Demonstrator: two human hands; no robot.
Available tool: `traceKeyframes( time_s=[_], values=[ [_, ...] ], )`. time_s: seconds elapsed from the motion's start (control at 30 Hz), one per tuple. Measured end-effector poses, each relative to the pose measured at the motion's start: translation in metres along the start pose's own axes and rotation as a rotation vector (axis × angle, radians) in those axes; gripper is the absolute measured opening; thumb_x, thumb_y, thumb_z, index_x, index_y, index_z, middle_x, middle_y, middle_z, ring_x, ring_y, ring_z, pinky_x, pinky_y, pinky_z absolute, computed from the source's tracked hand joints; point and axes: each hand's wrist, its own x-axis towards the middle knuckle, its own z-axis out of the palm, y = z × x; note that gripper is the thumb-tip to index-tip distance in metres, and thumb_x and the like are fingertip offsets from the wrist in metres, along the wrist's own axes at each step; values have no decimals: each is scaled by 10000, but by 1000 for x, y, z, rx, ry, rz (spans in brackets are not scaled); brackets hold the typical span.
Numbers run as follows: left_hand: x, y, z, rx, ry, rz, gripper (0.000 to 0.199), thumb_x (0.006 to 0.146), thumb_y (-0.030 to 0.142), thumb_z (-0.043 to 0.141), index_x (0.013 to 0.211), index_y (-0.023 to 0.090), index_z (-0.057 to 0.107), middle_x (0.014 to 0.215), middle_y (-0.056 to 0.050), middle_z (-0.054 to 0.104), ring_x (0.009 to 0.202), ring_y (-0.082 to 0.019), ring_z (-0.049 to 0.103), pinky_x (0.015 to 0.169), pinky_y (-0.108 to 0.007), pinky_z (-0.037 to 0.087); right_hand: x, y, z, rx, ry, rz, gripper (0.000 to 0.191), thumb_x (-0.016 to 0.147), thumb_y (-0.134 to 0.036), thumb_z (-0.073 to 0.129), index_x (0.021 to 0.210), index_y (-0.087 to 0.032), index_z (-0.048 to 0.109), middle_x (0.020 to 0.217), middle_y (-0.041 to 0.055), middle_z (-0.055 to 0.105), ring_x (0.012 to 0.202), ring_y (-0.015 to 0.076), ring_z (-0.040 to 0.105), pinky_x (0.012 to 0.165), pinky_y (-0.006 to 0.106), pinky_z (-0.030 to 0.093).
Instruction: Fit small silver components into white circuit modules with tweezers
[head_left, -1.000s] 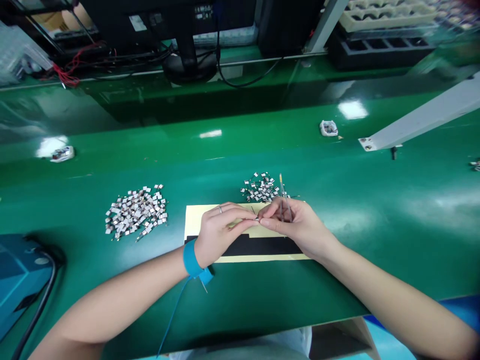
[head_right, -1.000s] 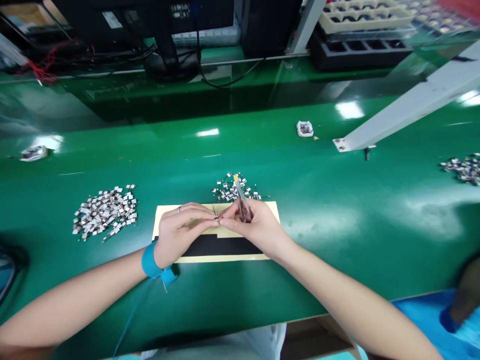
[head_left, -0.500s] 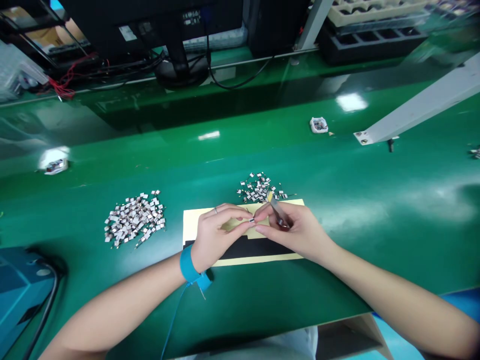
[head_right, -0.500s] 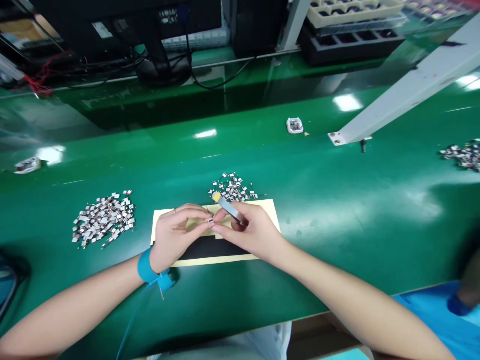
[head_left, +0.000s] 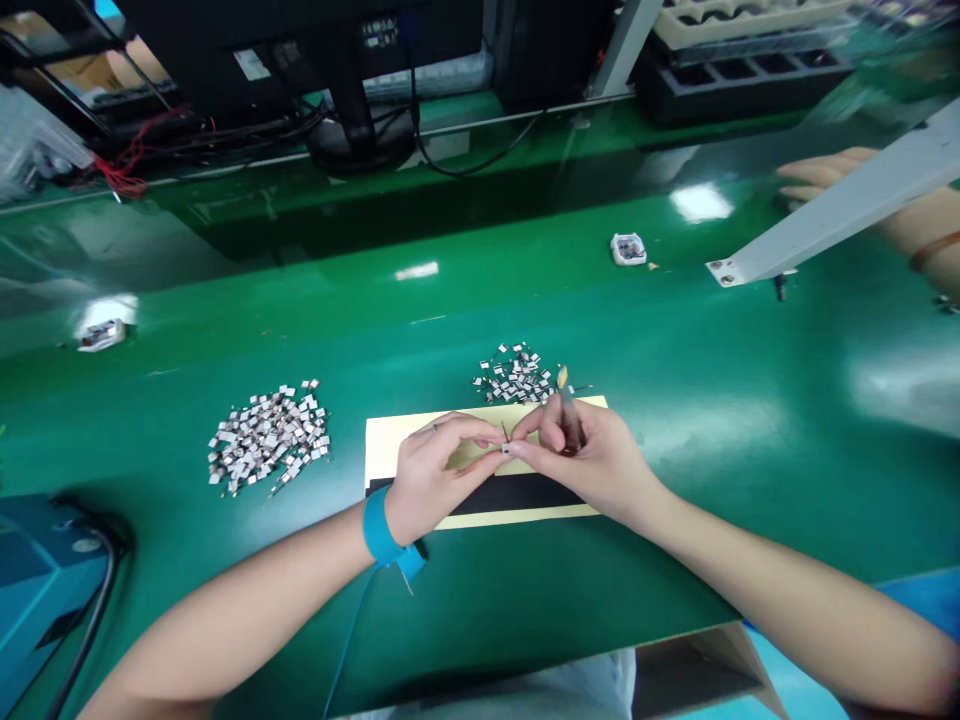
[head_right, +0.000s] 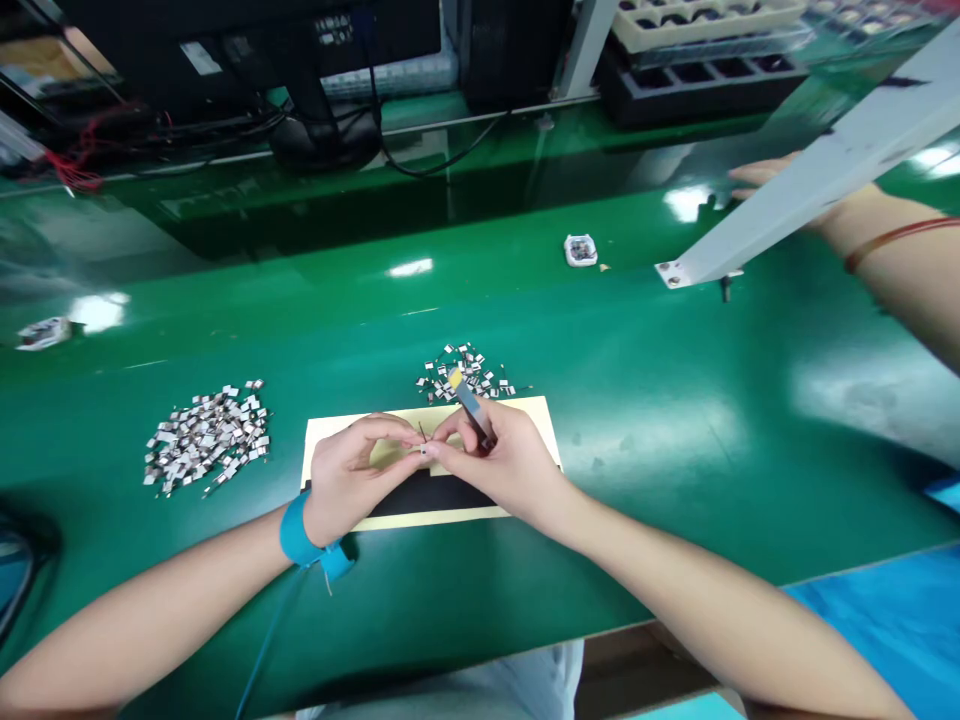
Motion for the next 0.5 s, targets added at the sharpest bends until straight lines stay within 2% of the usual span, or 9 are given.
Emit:
traceKeyframes(
  time_s=[0.17, 0.33, 0.5],
  values=[
    [1, 3, -2, 42, -37, 7, 165, 691, 145, 629, 811, 188, 525, 712, 2, 629, 665, -95, 596, 614, -197, 500, -1, -1, -3, -58, 16, -9, 362, 697, -276, 597, 527, -195, 289, 678, 23, 600, 611, 125, 557, 547, 234, 402],
    [1, 3, -1, 131, -29, -22, 153, 689, 124, 614, 801, 165, 518, 707, 3, 618, 660, -95, 590, 621, -192, 491, 0, -1, -2, -75, -2, 4, 403, 647, -268, 645, 515, -200, 270, 605, 2, 558, 726, 167, 591, 568, 229, 420],
    [1, -4, 0, 251, -51, 76, 136, 719, 149, 583, 826, 175, 503, 728, 8, 617, 690, -100, 587, 637, -186, 481, 5, 5, -1, -1, -27, 18, 409, 666, -241, 628, 517, -204, 249, 696, 24, 591, 735, 149, 586, 635, 250, 425]
  ],
)
